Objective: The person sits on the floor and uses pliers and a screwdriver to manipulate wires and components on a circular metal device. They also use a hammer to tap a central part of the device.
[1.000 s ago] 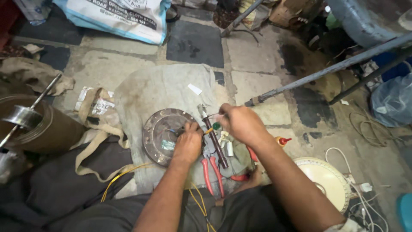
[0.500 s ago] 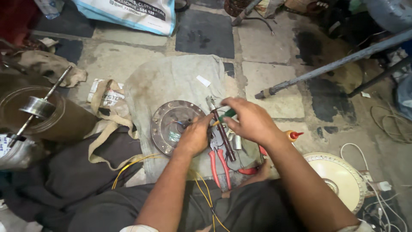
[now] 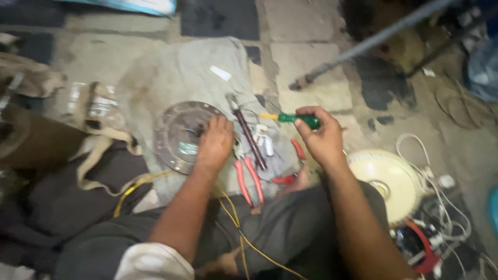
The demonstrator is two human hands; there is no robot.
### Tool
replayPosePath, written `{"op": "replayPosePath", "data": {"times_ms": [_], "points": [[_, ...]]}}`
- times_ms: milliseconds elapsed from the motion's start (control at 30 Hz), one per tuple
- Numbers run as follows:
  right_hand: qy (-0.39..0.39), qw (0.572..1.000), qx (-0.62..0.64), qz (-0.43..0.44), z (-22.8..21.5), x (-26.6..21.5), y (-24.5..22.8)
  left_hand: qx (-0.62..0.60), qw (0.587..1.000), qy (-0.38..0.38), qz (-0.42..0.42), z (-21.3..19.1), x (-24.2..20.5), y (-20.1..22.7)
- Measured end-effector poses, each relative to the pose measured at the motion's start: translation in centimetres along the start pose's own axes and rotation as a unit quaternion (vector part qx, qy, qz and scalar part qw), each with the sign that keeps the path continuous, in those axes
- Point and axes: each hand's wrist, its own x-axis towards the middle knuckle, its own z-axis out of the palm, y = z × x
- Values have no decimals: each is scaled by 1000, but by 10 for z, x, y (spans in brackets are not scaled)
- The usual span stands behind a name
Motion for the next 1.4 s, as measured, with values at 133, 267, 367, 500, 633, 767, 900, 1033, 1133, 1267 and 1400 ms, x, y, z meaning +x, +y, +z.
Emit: {"op": "replayPosePath", "data": {"times_ms": [133,267,367,500,633,767,900,1033,1133,1267,1400], "points": [[68,946,148,280,10,3,34,-89,994,58,-26,-18,6,24],[90,940,172,280,21,15,32,-278,939,152,-132,-35,-17,44],[90,945,196,244,30,15,29,-328,919,92,-201,-34,-43,49],[100,959,180,196,27,15,25,-317,931,29,-180,-13,-43,68],[119,956,150,222,20,17,25,-286,954,26,-92,15,-20,99],[131,955,144,222,19,21,30,-166,983,11,-80,34,-2,116],[135,954,174,202,22,24,37,-167,983,-2,-80,23,-8,120],[131,958,173,189,19,26,35,-199,966,64,-154,5,-39,109],[128,948,189,220,14,28,27,-127,918,221,-303,8,-86,70],[132,936,190,266,17,27,23,-121,785,223,-565,21,-114,4],[149,950,207,181,24,23,31,-270,762,214,-548,35,-111,-18]]}}
